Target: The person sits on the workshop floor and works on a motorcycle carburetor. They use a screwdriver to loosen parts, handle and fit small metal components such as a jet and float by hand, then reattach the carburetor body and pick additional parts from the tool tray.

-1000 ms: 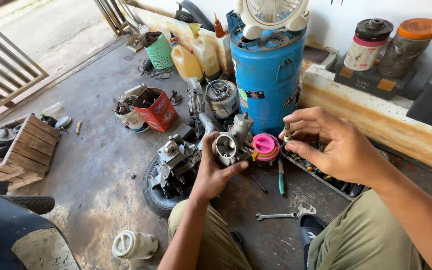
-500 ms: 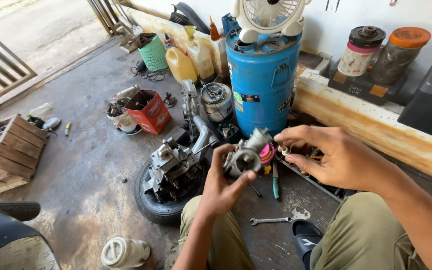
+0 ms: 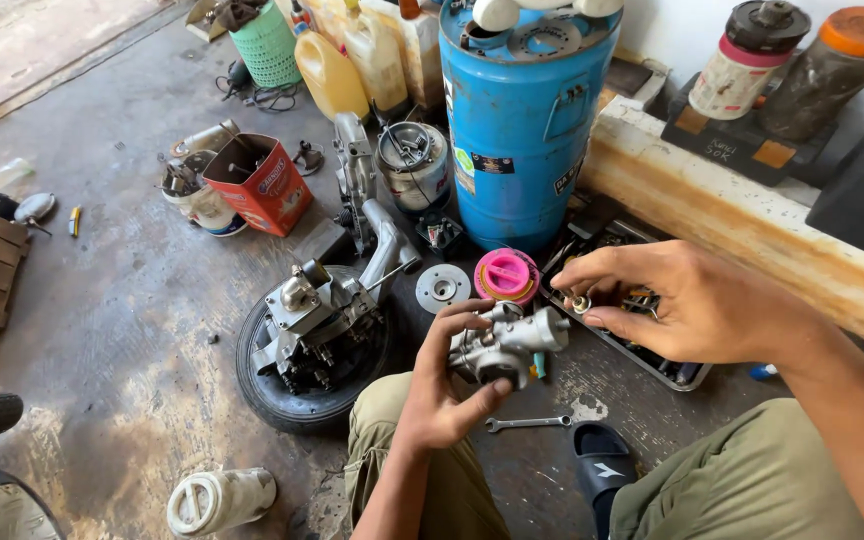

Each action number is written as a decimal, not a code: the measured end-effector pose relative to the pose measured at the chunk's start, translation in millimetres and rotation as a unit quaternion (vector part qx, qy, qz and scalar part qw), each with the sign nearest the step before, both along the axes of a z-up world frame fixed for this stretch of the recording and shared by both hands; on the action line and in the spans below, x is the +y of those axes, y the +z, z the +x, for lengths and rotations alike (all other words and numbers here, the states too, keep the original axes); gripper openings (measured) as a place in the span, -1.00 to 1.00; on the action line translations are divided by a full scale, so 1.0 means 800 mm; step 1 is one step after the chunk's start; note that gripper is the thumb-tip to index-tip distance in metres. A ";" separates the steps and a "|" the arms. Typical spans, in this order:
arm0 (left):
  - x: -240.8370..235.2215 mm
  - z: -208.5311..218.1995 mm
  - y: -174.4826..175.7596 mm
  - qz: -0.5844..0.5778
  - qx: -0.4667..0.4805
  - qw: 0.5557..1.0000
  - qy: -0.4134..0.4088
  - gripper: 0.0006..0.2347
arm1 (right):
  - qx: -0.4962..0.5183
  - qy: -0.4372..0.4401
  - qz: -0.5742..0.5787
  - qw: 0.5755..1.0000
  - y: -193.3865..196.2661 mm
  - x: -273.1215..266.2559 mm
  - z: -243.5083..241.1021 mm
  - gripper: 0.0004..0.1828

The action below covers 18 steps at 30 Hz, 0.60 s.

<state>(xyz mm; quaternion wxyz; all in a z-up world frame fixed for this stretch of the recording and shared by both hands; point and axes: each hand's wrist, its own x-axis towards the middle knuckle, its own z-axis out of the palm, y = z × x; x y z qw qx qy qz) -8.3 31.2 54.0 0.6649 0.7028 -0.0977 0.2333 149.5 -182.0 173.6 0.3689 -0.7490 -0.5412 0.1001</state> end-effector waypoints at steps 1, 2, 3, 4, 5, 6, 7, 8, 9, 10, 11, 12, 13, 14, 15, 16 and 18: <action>0.002 0.003 -0.003 -0.001 0.004 1.000 0.001 -0.54 | 0.004 0.001 -0.001 1.000 -0.006 0.000 0.004 -0.54; 0.004 0.008 -0.007 0.011 -0.020 1.000 0.000 -0.50 | 0.011 0.003 0.013 1.000 -0.013 -0.001 0.007 -0.54; 0.005 0.012 -0.010 0.021 -0.044 0.999 -0.001 -0.45 | 0.019 0.005 0.027 0.999 -0.019 -0.002 0.011 -0.54; 0.004 0.013 -0.015 0.021 -0.041 0.999 -0.004 -0.45 | 0.022 0.003 0.026 0.999 -0.024 -0.004 0.015 -0.54; 0.003 0.015 -0.021 0.006 -0.030 1.000 -0.002 -0.40 | 0.038 0.007 0.034 0.999 -0.028 -0.007 0.018 -0.53; 0.003 0.015 -0.026 -0.008 -0.019 1.000 0.001 -0.34 | 0.054 0.011 0.042 0.998 -0.033 -0.008 0.022 -0.52; 0.003 0.020 -0.022 -0.009 -0.017 1.000 0.000 -0.34 | 0.056 0.010 0.041 0.998 -0.034 -0.007 0.027 -0.52; 0.003 0.023 -0.018 0.016 0.004 1.000 0.006 -0.35 | 0.059 0.007 0.031 0.998 -0.036 -0.007 0.030 -0.54; 0.002 0.025 -0.015 0.042 0.024 0.999 0.012 -0.36 | 0.063 0.003 0.021 0.998 -0.038 -0.006 0.033 -0.56; 0.002 0.028 -0.015 0.042 0.027 0.999 0.011 -0.36 | 0.065 0.002 0.021 0.998 -0.042 -0.005 0.038 -0.56; 0.001 0.030 -0.016 0.035 0.026 0.999 0.010 -0.38 | 0.062 0.005 -0.018 0.998 -0.047 -0.005 0.041 -0.54; 0.000 0.033 -0.017 0.028 0.025 0.999 0.006 -0.39 | 0.057 0.007 -0.057 0.997 -0.051 -0.005 0.045 -0.53; 0.000 0.034 -0.018 0.029 0.027 0.999 0.004 -0.39 | 0.059 0.005 -0.056 0.997 -0.052 -0.002 0.048 -0.53; -0.001 0.034 -0.020 0.035 0.019 0.999 0.020 -0.39 | 0.061 0.023 -0.067 0.996 -0.054 0.000 0.049 -0.53; -0.003 0.034 -0.022 0.042 0.012 0.998 0.035 -0.39 | 0.062 0.041 -0.078 0.994 -0.056 0.001 0.051 -0.53; -0.003 0.035 -0.024 0.042 0.013 0.999 0.030 -0.39 | 0.065 0.036 -0.078 0.994 -0.060 0.002 0.052 -0.53; -0.004 0.036 -0.028 0.128 -0.003 0.988 0.081 -0.36 | 0.049 0.058 -0.089 0.993 -0.066 0.005 0.055 -0.53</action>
